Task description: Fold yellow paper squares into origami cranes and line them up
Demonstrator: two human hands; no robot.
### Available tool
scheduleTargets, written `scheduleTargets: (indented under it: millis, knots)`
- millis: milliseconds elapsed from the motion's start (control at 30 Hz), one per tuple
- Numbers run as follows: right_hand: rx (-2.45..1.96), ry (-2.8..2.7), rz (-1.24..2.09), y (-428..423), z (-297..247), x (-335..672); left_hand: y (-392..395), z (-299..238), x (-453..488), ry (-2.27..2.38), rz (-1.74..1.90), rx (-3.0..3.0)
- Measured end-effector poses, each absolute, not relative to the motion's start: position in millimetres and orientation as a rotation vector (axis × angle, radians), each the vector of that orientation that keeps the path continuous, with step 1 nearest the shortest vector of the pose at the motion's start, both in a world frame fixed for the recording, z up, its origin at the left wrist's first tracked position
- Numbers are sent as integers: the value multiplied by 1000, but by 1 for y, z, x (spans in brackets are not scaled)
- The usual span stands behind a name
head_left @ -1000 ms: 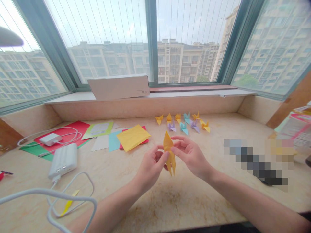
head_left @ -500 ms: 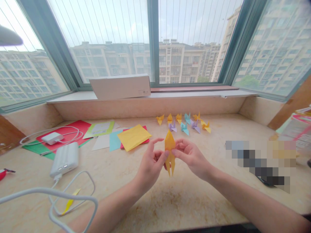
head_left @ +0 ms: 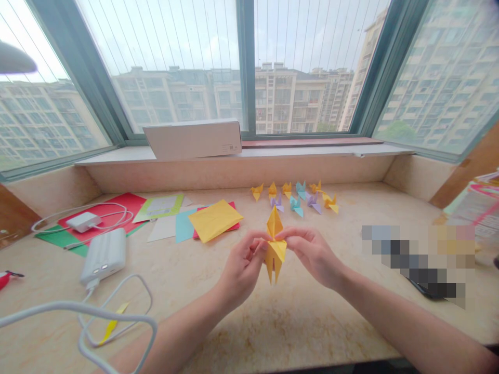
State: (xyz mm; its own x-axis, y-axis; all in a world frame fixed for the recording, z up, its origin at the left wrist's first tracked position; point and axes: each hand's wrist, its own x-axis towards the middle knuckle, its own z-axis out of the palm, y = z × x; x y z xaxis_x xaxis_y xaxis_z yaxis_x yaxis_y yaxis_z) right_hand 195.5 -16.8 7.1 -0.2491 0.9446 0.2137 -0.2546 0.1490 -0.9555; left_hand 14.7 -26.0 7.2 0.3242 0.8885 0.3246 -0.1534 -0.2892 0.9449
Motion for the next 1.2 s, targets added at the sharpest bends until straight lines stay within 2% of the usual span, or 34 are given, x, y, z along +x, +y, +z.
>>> scheduleTargets:
  millis: [467, 1200]
  knots:
    - [-733, -1367, 1148, -19, 2, 189, -25, 5, 16, 757, 1264, 1411]
    - [-741, -1393, 1197, -19, 6, 187, -19, 3, 13, 892, 1173, 1460]
